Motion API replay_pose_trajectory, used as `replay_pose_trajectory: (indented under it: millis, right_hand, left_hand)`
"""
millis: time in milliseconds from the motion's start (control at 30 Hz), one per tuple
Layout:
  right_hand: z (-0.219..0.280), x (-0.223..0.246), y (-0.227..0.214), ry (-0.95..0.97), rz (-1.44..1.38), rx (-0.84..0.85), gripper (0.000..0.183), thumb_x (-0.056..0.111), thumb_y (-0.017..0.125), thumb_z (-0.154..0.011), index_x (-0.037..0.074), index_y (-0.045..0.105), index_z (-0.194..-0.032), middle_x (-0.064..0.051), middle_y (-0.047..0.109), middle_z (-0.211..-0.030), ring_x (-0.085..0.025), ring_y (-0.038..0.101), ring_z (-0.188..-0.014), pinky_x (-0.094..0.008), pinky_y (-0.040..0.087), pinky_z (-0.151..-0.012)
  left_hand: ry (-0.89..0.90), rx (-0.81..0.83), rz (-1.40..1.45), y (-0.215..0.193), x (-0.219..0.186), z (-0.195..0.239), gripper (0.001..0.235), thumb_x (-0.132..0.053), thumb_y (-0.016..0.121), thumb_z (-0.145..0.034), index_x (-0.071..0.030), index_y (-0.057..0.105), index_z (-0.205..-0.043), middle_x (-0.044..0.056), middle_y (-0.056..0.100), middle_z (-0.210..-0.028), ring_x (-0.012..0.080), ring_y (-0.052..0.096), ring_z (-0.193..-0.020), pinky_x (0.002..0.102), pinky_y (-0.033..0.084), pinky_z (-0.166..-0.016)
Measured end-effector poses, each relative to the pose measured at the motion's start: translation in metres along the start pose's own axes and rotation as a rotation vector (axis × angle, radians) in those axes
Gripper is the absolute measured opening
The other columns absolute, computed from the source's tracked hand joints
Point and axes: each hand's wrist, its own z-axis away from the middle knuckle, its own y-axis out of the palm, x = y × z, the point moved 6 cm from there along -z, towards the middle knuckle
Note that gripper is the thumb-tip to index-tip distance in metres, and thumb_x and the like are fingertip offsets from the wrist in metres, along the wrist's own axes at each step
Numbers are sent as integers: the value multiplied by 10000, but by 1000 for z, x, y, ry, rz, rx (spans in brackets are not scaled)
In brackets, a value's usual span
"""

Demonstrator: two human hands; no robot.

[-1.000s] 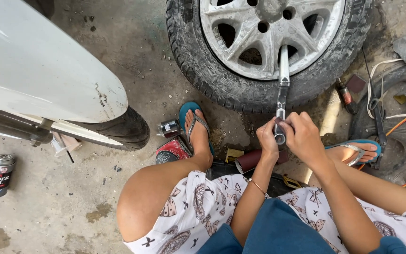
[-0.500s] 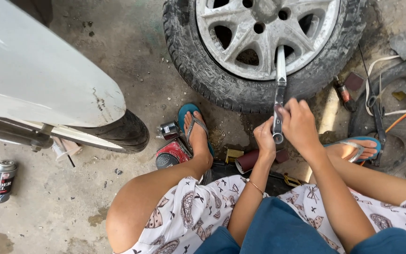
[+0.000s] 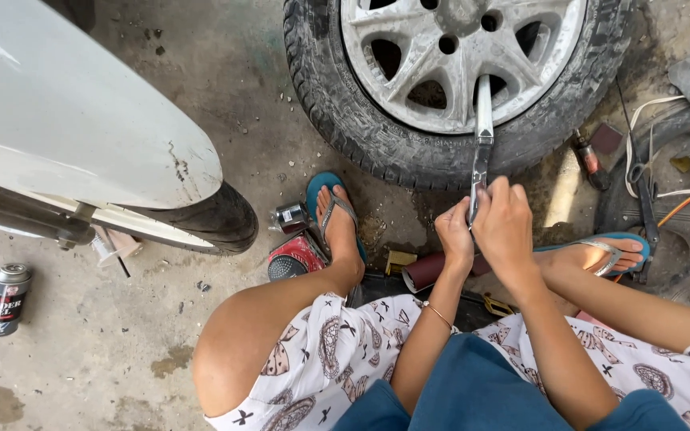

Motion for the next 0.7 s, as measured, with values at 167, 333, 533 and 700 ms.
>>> replay_pose_trajectory:
  millis: [167,333,533,700]
  right_hand:
    - [-21,-7,6,-7,-47,-76,212,93,619,-1081,51,489,-918,-119,446,-648,-276,482,-667,-334,464,-612]
    - [-7,4,1,-44,-1,-84,218,135,634,-1069,39,493,-932,-161,458,-687,-356,538,-731,-417,491,-627]
    - [-14,-8,8,-10,-33,-92,198,87,596,-1095,55,478,-939,-113,434,-691,-287,485,-676,-351,468,-609]
    - [0,5,0,-24,9,-39,192,84,628,-1045,37,503,-907,-137,467,-679,-326,526,-694,-382,493,-621]
  left_hand:
    - [-8,-5,17,0,10,-7,442,-269,669,-924,-147,496,-536,-22,425,-519,118,421,-546,271,379,-545]
    - [15,-18,9,2,-1,-4,444,-290,667,-920,-169,502,-525,-40,429,-508,104,430,-539,266,362,-535]
    - [18,-10,-30,-7,4,8,449,-291,657,-927,-134,510,-533,-9,414,-537,145,430,-587,308,386,-578]
    - [-26,-20,13,1,-14,10,435,-282,655,-928,-172,503,-535,-48,451,-507,95,438,-542,250,378,-560]
